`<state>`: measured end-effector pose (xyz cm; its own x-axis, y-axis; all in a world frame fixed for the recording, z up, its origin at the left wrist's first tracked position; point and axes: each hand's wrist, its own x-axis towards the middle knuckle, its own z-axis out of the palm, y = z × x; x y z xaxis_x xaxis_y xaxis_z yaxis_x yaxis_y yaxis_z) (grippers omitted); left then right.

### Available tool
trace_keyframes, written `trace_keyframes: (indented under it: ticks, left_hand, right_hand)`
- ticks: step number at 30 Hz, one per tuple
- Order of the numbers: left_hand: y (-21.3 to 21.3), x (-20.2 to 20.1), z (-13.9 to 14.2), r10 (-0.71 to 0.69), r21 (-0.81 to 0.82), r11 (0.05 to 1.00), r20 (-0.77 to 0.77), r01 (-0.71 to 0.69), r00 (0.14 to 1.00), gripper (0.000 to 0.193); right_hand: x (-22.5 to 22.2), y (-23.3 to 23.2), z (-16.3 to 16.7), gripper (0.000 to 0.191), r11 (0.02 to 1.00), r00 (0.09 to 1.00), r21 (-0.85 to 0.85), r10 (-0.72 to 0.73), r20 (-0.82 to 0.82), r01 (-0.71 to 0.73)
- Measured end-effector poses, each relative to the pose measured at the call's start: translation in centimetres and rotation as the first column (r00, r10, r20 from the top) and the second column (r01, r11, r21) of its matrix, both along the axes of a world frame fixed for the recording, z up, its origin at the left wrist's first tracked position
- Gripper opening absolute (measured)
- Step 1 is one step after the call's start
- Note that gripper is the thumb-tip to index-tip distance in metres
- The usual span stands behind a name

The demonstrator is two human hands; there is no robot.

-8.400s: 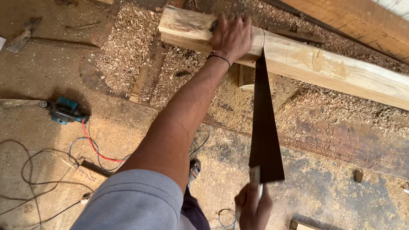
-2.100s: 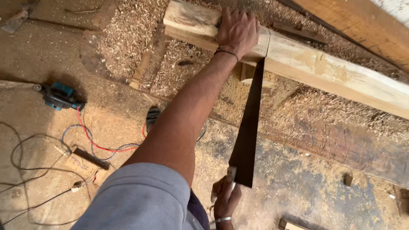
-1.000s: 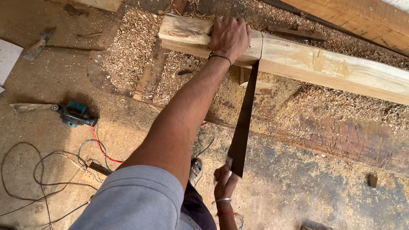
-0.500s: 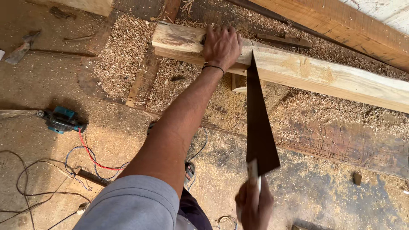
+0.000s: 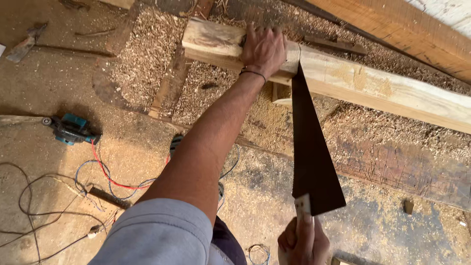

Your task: The person holds a long wooden beam steady on a low support and saws through it with a hand saw, making repeated back-and-forth strokes. After finishing the cut, the person sets the saw down and uses a wooden hand plane to smooth the surface of the cut plank.

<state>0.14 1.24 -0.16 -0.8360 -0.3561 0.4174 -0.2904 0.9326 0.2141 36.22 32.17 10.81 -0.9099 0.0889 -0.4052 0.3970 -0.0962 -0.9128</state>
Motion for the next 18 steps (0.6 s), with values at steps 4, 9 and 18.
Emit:
trace_keyframes:
  ticks: [4, 9, 18]
  left_hand:
    - [0.2, 0.1, -0.5, -0.001, 0.001, 1.0, 0.09, 0.001, 0.996, 0.042]
    - [-1.0, 1.3, 0.4, -0.084, 0.072, 0.995, 0.187, 0.072, 0.979, 0.043]
    - [0.0, 0.4, 0.0, 0.015, -0.055, 0.998, 0.105, -0.009, 0.994, 0.041]
  right_hand:
    - [-8.7, -3.6, -0.9, 0.047, 0.74, 0.695, 0.649, 0.562, -0.448, -0.18]
    - [-20.7, -10.7, -3.2, 0.042, 0.908, 0.885, 0.253, 0.395, -0.246, -0.334]
    - [-0.2, 0.3, -2.3, 0.042, 0.959, 0.967, 0.186, 0.236, -0.092, -0.216]
